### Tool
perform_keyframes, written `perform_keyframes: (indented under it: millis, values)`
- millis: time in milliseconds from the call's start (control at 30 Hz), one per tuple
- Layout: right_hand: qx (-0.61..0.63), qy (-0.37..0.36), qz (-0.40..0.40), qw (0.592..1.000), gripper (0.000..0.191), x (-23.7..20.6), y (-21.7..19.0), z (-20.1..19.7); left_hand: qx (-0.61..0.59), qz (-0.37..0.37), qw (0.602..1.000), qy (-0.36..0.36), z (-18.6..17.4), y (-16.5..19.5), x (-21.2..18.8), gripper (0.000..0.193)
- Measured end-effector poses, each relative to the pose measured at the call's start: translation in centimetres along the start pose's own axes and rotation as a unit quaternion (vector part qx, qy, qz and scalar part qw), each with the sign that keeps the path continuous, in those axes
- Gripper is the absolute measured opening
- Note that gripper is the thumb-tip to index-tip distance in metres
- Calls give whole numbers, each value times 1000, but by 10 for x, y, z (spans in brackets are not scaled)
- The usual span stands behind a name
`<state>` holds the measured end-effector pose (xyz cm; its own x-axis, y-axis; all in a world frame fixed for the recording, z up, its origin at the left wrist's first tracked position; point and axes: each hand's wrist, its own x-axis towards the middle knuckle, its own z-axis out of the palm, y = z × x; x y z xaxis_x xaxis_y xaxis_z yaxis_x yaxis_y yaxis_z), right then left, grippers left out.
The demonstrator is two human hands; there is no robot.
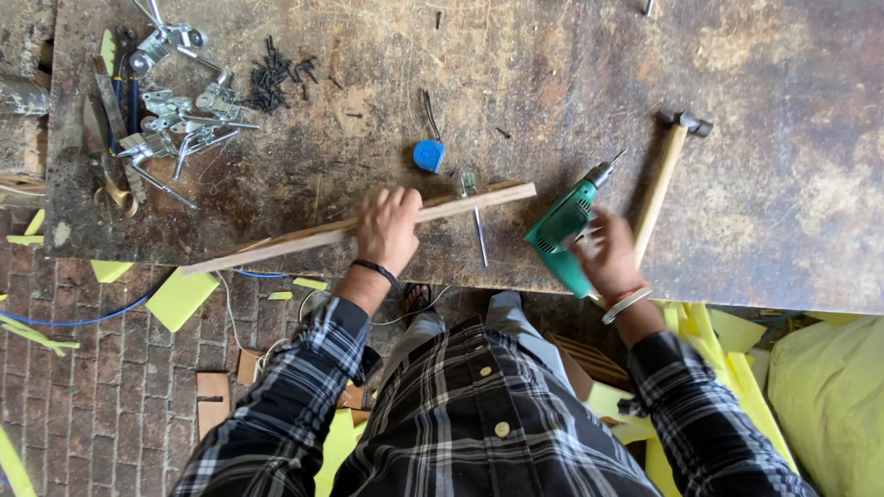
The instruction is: The person attaches metal hardware to a wooden board using a corded drill and a hammer. They position the hardware, drive screws with the drill, and tap components with the hammer to secure them.
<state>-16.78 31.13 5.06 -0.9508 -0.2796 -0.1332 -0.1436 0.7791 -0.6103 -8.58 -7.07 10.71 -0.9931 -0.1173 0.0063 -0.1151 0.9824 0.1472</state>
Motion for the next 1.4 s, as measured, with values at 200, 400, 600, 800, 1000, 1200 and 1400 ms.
perform_keyframes:
  millis: [200,400,600,800,1000,1200,1400]
  values:
    - [-88,22,-9,996,97,-38,-35,29,-34,44,997,54,14,4,-57,17]
    - [-86,27,52,995,86,-36,-11,7,-68,125,990,11,32,2,-105,10]
    - [-90,152,-12,984,58,-61,-15,13,-43,219,973,62,65,-6,-143,11]
    - [-43,237,-44,969,36,-124,-66,60,-32,233,971,38,93,-8,-141,17]
    - [26,245,61,967,34,-161,-95,84,-74,226,971,31,96,2,-139,17]
    - [50,226,59,971,35,-143,-110,73,-59,231,966,-97,86,-3,-122,50]
    - [70,148,-42,986,35,-79,-107,87,-130,113,975,-140,63,-49,-112,71]
